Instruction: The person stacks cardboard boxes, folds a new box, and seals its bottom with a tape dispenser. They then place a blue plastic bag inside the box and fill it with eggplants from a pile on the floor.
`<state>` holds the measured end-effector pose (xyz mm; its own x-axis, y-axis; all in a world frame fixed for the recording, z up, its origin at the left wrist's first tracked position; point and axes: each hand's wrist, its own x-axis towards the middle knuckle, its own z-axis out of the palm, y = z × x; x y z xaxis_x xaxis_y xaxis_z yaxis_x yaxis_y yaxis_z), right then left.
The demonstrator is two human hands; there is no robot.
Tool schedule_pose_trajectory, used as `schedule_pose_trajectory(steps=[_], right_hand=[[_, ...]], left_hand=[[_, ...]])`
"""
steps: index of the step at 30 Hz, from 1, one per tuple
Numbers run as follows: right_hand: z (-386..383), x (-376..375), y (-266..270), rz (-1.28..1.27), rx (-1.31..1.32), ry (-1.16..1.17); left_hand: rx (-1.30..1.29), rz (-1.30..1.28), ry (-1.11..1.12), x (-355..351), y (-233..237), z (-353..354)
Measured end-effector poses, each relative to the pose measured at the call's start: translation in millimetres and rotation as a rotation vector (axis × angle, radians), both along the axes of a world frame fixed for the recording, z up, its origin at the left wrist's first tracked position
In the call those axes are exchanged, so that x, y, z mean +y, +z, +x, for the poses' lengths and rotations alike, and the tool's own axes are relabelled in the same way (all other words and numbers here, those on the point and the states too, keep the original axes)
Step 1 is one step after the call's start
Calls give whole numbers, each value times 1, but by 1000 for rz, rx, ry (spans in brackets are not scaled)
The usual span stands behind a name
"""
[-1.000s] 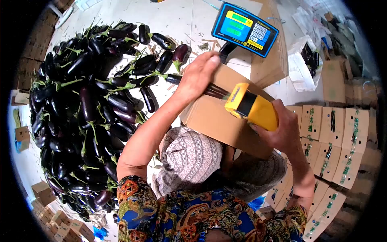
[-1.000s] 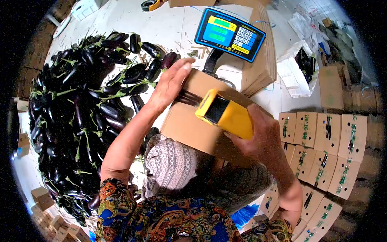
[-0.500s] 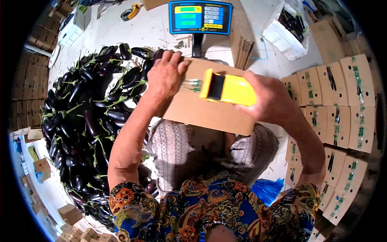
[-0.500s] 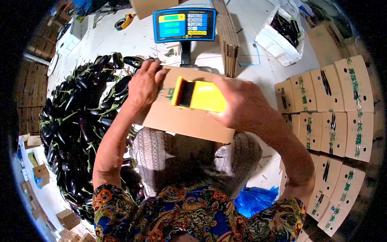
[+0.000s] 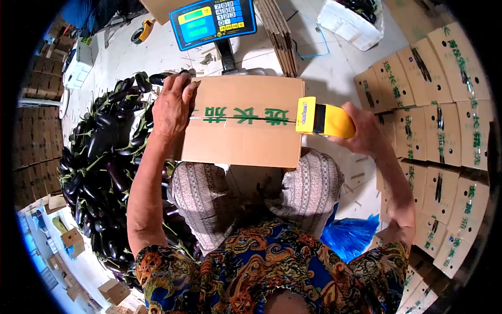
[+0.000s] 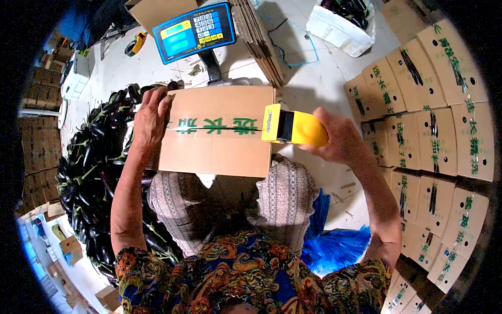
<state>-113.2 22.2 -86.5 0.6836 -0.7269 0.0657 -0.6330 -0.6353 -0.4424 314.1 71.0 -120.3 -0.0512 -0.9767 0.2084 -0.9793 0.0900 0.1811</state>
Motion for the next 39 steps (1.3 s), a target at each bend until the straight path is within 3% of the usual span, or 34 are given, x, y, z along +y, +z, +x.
schedule_pose_trajectory(steps=[3,8,12,13,14,15,20,21,23,25,30,34,38,39], right_hand=[[-7,-7,-19,67,-51,9],[-13,4,-65,109,-133,-66],[-16,12,-103,177,-248,-132],[-19,13,-113,314,-293,-175],[-23,14,-123,302,-291,-197],[-27,14,-134,290,-288,-222],[-69,34,-191,227,-138,-257],[-86,41,-221,565,-327,-384],[-90,45,-200,559,-338,-365],[-89,41,-171,267,-161,-238],[-108,31,-150,210,90,-192],[-112,17,-138,137,207,-126],[-40,5,-68,451,408,-80],[-28,7,-72,54,491,32]], left_hand=[[113,29,106,-1,1,-4],[156,0,99,-4,-3,-2],[-9,-82,-102,-8,-12,12],[-30,-80,-125,-8,-11,12],[-50,-76,-148,-7,-7,10],[130,21,22,-6,-4,3],[163,21,-1,-4,1,-2],[129,17,-30,-5,-1,1],[120,9,-35,-7,-4,1],[128,38,3,-5,-3,-1],[224,25,46,-7,2,-7],[135,5,4,-9,-3,0],[163,16,58,-9,0,-7],[146,11,64,-9,-3,-6]])
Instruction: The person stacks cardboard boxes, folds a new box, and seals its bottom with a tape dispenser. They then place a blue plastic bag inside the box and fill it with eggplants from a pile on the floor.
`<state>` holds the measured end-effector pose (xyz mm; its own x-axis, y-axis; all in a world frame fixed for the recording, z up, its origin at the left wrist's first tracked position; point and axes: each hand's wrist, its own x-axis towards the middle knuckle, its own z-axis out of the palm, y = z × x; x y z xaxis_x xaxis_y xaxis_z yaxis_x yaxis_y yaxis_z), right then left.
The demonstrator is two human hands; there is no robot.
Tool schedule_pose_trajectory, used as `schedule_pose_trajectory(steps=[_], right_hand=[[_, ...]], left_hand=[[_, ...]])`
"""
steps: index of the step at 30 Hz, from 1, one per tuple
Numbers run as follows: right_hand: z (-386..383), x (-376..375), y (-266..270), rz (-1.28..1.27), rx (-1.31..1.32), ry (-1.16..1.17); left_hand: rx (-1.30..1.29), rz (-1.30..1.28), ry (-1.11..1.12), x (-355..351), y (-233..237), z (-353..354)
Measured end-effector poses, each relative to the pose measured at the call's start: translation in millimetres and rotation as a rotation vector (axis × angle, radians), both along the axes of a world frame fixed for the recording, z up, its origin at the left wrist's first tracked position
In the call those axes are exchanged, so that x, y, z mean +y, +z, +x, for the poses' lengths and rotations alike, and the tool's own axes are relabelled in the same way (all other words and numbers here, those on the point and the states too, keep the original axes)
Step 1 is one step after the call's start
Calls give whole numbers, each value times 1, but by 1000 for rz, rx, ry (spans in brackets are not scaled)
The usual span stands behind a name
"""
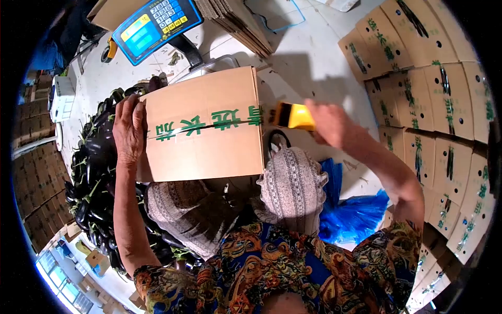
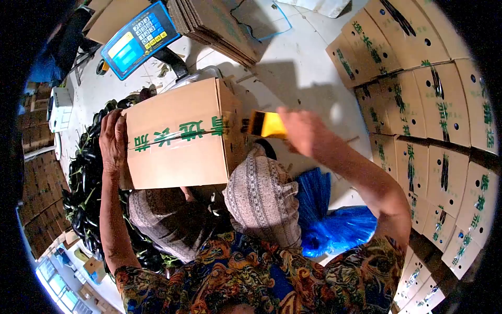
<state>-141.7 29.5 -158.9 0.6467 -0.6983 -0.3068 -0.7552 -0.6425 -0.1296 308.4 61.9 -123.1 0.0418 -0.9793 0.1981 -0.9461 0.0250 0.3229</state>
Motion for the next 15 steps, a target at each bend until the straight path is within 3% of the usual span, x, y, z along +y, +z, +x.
schedule_pose_trajectory(steps=[2,4,6,8,9,12,13,15], right_hand=[[26,4,-8,-722,126,419],[52,1,17,-842,234,652],[59,8,8,-728,393,663],[67,9,15,-478,168,441],[70,6,21,-381,195,390],[77,2,17,-103,271,273],[79,-3,-14,-72,272,290],[79,-3,-125,-136,226,357]], left_hand=[[-9,0,2,2,-4,0],[-13,-10,2,0,-4,3],[-71,-31,-47,1,-10,12],[-1,-47,-23,0,-7,6],[39,-13,32,1,0,-3],[-131,-20,-115,-1,-9,10],[-108,-10,-111,0,-12,8],[-82,-20,-112,-1,-8,10]])
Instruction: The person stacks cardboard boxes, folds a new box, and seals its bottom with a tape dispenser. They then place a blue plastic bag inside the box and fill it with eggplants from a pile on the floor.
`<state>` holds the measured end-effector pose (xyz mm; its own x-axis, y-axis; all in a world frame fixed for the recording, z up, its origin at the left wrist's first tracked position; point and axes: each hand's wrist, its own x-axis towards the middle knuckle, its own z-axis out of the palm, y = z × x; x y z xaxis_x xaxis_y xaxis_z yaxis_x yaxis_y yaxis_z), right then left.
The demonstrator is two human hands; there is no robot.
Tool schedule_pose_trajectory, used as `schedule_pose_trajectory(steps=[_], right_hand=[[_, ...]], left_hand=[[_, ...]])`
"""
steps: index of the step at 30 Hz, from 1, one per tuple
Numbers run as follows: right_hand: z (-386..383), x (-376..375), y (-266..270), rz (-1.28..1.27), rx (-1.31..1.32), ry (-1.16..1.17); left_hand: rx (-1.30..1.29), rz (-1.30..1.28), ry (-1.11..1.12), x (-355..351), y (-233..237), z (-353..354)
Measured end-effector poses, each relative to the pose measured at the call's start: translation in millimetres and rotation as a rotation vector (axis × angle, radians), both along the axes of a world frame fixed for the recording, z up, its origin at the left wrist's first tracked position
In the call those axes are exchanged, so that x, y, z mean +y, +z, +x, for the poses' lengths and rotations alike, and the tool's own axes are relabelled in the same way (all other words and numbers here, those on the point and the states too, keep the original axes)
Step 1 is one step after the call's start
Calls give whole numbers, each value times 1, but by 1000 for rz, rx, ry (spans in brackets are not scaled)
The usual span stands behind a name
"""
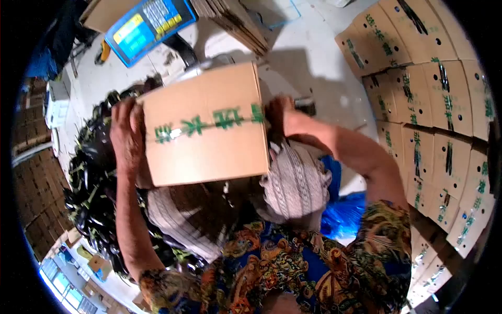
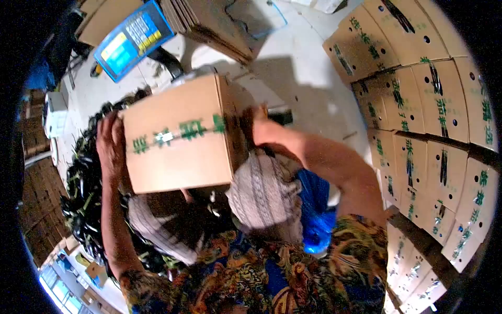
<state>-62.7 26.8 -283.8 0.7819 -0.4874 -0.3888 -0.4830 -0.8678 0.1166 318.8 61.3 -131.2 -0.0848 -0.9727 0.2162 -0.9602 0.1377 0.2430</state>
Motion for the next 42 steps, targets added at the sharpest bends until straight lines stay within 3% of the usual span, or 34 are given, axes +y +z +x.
schedule_pose_trajectory(steps=[1,3,7,9,12,13,15,17,18,20,22,24,25,26,27,29,30,32,35,37,39,42], right_hand=[[-6,2,-35,21,-65,-19],[-25,-3,-69,164,-140,-92],[-80,-35,-72,599,-233,-532],[-88,-35,-21,510,-28,-605],[-134,-7,-98,185,-135,-681],[-116,-9,-79,187,-33,-720],[-92,-15,-66,506,-480,-762],[-53,-12,-13,597,-955,-964],[-23,-4,37,522,-1202,-1143],[16,-7,74,559,-1774,-1151],[40,-17,80,463,-1756,-1075],[79,-12,68,640,-1740,-1061],[87,-18,55,665,-1790,-1026],[84,-23,30,526,-1717,-826],[81,-18,3,629,-1654,-926],[75,-8,-75,425,-1349,-954],[72,-5,-105,132,-1107,-875],[59,-4,-46,321,-1054,-1048],[41,-20,10,479,-1579,-824],[19,-16,131,784,-1468,-836],[4,-6,195,810,-1713,-430],[-18,29,282,1089,-1654,-347]], left_hand=[[120,25,118,0,7,-11],[170,46,130,2,10,-10],[177,67,146,0,11,-15],[167,73,139,-2,14,-18],[185,79,165,-2,12,-18],[184,76,168,-2,11,-16],[164,61,138,-1,8,-13],[203,70,162,-1,7,-15],[209,69,185,-1,5,-14],[195,68,186,-1,3,-13],[210,76,214,-1,5,-18],[168,63,230,-3,-1,-14],[182,69,236,-3,3,-13],[198,71,246,-1,6,-12],[168,71,231,-1,7,-11],[96,49,193,-1,3,-5],[54,35,168,-1,1,-1],[121,81,221,-1,3,-4],[104,47,203,-1,3,-1],[157,80,211,1,13,-11],[172,76,191,4,13,-3],[230,49,160,10,7,27]])
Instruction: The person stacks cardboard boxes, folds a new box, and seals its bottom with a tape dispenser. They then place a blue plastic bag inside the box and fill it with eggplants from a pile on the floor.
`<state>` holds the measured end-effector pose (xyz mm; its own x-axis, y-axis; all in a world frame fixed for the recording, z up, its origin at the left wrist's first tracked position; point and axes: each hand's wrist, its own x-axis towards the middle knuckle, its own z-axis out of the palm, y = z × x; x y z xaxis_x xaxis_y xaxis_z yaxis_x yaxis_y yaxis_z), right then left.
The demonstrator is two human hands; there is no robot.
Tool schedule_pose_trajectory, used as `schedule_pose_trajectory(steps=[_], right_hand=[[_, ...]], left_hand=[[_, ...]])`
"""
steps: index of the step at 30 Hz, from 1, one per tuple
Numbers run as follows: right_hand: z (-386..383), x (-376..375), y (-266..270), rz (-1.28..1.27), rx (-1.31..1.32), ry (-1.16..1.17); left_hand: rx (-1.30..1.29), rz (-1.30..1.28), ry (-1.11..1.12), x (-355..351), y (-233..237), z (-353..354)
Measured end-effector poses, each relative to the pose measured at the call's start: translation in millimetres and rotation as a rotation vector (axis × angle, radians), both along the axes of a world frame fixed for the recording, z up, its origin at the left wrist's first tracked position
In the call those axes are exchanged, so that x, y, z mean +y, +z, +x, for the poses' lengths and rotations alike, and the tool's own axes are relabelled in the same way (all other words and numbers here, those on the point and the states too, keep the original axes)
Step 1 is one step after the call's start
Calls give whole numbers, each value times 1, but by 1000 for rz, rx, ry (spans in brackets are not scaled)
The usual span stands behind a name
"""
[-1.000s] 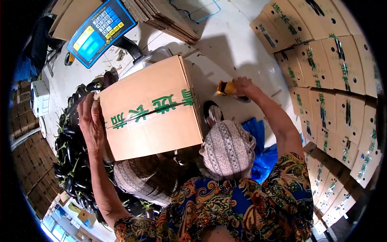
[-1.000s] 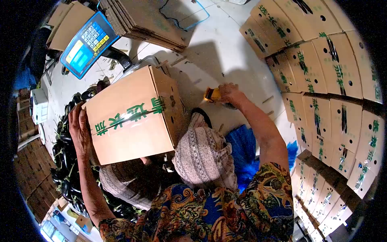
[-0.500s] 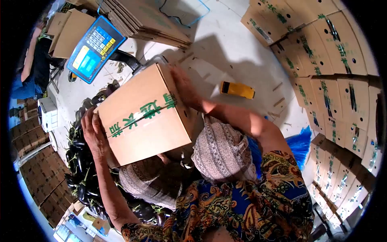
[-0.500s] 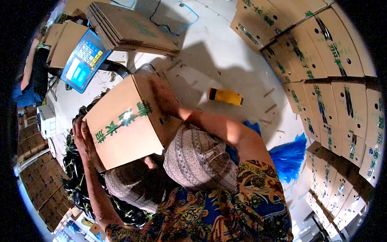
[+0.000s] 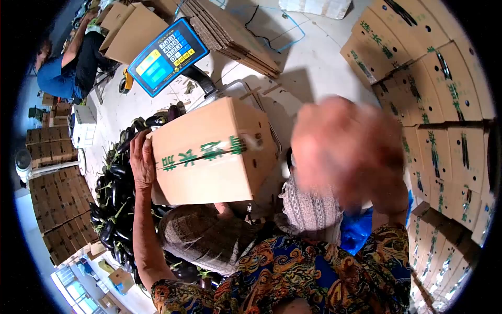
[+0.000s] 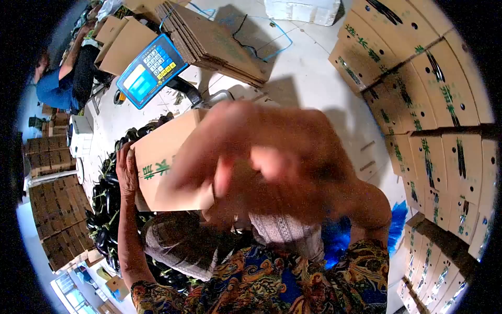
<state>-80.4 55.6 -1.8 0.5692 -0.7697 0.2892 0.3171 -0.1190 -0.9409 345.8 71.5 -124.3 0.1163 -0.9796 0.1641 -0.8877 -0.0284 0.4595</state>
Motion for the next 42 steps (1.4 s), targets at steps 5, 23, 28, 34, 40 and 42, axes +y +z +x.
schedule_pose_trajectory(steps=[5,23,28,34,40,42], right_hand=[[-16,41,57,236,-97,206],[-1,83,94,605,-148,239],[7,88,98,653,-167,239],[11,94,101,676,-160,230],[12,98,107,710,-152,216],[13,101,110,727,-147,201]], left_hand=[[40,-13,80,12,-11,39],[101,-84,84,19,-16,58],[69,-105,39,21,-14,59],[81,-97,77,20,-20,63],[-95,-166,-63,22,-23,67],[-77,-101,4,21,-23,71]])
